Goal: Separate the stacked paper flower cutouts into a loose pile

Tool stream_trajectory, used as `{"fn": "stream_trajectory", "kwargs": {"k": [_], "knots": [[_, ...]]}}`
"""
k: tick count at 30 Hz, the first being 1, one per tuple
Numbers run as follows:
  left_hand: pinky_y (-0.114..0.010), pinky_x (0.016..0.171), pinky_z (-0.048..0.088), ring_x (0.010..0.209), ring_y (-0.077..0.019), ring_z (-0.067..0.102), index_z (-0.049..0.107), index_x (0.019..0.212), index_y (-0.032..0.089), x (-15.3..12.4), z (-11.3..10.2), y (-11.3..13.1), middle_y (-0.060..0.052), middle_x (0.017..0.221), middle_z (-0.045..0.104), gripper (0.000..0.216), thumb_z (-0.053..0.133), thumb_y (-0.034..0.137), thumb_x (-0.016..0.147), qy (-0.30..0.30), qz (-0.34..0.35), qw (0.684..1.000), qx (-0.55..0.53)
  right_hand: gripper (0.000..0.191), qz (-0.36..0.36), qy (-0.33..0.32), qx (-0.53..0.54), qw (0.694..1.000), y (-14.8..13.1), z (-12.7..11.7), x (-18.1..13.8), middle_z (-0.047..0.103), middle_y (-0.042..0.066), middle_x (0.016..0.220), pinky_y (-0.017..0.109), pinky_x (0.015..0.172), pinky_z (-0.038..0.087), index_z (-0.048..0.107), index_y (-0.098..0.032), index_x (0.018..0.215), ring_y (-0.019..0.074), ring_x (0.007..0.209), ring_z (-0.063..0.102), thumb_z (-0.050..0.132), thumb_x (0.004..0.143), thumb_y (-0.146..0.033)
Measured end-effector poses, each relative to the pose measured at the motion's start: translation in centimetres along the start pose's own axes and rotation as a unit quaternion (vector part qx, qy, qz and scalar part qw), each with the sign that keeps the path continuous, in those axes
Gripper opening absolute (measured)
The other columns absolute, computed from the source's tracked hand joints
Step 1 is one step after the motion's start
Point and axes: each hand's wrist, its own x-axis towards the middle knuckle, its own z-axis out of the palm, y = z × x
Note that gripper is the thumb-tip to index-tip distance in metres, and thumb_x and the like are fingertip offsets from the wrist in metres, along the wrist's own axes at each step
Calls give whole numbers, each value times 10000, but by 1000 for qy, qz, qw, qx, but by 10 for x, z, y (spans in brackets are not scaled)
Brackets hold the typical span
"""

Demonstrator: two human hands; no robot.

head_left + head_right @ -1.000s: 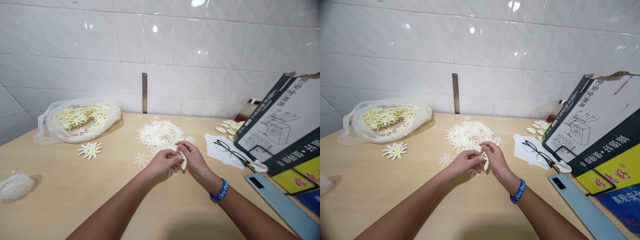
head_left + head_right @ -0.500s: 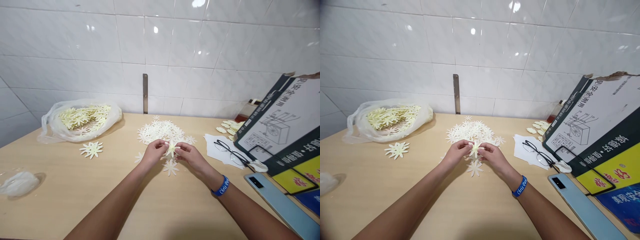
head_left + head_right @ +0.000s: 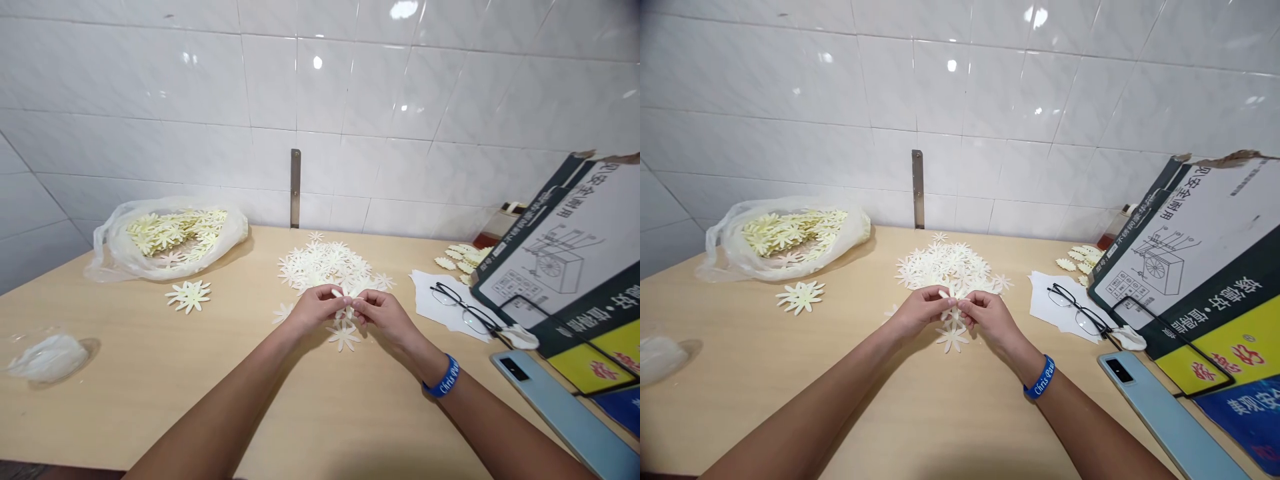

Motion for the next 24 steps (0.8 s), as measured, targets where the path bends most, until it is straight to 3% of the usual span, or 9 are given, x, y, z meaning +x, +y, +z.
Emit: {"fn": "stream_trajectory", "kwargs": {"k": [5, 13, 17, 24], "knots": [[-269, 603, 462, 555, -104, 535, 560, 641, 145, -2, 2, 1, 15, 600, 539, 335, 818, 351, 589, -17, -27, 999, -12, 360, 11, -8, 4, 1000, 10, -5, 4, 496, -43, 479, 227, 424, 321, 524, -183, 582, 86, 435, 414, 734, 720, -441], [-259, 622, 457, 562, -97, 496, 582, 614, 139, 2, -1, -2, 21, 582, 522, 197, 689, 298, 662, 64, 8, 997, 31, 303, 28, -60, 40, 997, 8, -8, 6, 564, -17, 584, 251, 509, 421, 610, -162, 701, 104, 519, 503, 763, 703, -424], [-258, 633, 459, 563, -92, 471, 598, 599, 136, 4, -4, -2, 23, 575, 508, 225, 672, 330, 686, 68, 16, 996, 49, 291, 38, -62, 49, 996, 10, -9, 7, 574, -9, 616, 252, 507, 433, 600, -164, 699, 105, 535, 513, 761, 711, -406], [-290, 752, 491, 677, -117, 525, 611, 589, 139, 5, -7, -2, -3, 675, 532, 316, 772, 409, 614, 104, 13, 994, -11, 282, 37, -57, 41, 997, 9, -7, 8, 578, -11, 653, 248, 525, 436, 576, -167, 687, 97, 550, 514, 736, 742, -393]]}}
